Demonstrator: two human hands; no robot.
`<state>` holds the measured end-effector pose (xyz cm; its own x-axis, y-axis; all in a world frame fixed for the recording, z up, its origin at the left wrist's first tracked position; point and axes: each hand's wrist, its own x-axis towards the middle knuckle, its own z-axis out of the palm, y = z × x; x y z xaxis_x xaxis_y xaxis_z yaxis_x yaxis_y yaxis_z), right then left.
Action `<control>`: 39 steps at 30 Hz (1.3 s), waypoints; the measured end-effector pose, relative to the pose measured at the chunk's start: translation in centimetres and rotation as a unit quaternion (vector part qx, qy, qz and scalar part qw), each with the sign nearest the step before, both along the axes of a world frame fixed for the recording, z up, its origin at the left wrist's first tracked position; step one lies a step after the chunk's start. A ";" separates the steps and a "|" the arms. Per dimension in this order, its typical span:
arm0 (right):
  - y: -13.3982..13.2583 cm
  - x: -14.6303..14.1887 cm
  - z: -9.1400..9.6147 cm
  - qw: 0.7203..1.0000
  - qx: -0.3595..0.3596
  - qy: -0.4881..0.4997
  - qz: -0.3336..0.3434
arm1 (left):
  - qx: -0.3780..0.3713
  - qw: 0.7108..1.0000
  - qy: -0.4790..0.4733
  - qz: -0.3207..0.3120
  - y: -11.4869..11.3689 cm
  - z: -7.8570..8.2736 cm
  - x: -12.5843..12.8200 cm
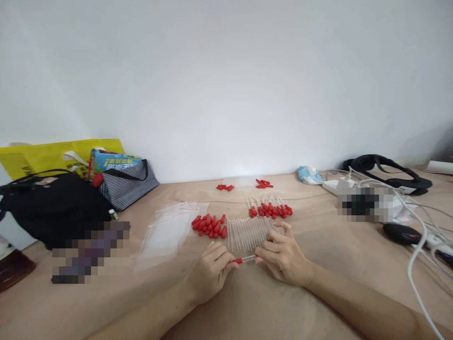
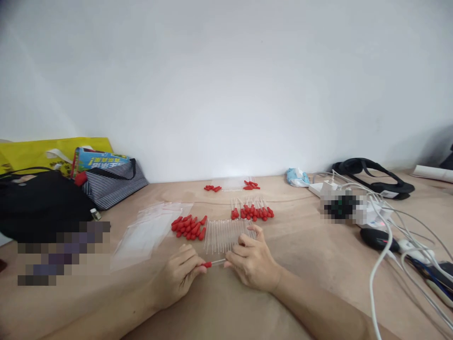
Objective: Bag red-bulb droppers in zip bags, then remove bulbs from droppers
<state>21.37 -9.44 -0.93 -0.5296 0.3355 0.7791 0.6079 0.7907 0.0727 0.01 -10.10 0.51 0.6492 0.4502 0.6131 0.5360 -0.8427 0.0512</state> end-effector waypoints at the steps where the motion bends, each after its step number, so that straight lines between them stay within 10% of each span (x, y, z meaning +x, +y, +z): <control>1: 0.0 0.0 0.0 1.000 0.001 0.001 0.003 | -0.001 1.000 0.005 -0.001 -0.1 0.0 0.0; 6: 0.4 1.7 0.1 0.999 -0.010 0.031 -0.024 | 0.021 0.999 -0.033 0.023 0.5 0.7 -1.4; 16: 1.7 3.6 -0.5 0.955 -0.115 0.129 -0.239 | -0.209 0.881 -0.167 0.391 7.5 2.3 -8.0; 32: 1.4 3.7 -0.8 0.921 -0.158 0.021 -0.357 | -0.235 0.872 -0.039 0.427 7.1 2.1 -8.0; 39: 1.1 3.2 -1.2 0.927 -0.173 -0.043 -0.330 | -0.065 0.927 -0.073 0.362 6.6 2.8 -6.8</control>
